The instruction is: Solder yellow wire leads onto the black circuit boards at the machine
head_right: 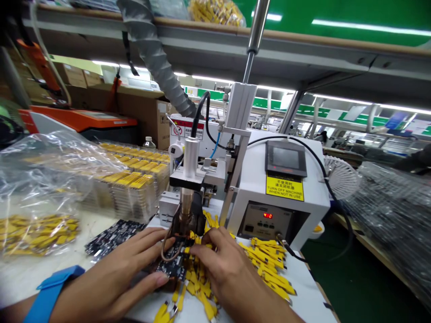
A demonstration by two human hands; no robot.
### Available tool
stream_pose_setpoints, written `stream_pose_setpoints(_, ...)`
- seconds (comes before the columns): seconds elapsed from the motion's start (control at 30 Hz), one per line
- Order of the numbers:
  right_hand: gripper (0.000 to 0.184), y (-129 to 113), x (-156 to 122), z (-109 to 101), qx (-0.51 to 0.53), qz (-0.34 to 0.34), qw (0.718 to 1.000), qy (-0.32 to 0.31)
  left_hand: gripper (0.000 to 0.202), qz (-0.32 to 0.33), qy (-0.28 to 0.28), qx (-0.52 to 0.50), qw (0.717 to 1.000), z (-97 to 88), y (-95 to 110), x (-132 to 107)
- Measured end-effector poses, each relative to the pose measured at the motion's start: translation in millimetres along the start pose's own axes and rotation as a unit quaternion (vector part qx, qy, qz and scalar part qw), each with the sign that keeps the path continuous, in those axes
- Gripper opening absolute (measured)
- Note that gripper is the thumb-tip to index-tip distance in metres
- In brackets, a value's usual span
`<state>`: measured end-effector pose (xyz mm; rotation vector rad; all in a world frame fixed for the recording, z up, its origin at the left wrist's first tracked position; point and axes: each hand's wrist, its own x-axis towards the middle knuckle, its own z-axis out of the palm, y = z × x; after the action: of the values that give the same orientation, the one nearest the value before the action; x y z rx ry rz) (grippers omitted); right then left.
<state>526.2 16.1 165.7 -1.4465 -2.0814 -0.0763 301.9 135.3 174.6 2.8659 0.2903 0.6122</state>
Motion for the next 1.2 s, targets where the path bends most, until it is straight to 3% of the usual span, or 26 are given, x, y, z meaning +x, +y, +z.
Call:
stream_pose_setpoints(0.27,0.032,0.7,1.2,1.1,-0.008,-0.017,1.0,0.017,0.044,0.002,0.03,-0.028,0.999,0.9,0.9,1.4)
stream_pose_setpoints(0.5,0.032,1.2,3.2,0.4,0.0,-0.027,1.0,0.014,0.046,-0.01,0.009,-0.022,1.0,0.2,0.0,0.1)
stream_pose_setpoints(1.2,0.03,2.9,0.5,2.1,-0.014,-0.014,1.0,-0.004,0.049,-0.02,0.029,-0.029,0.999,-3.9,0.6,-2.5)
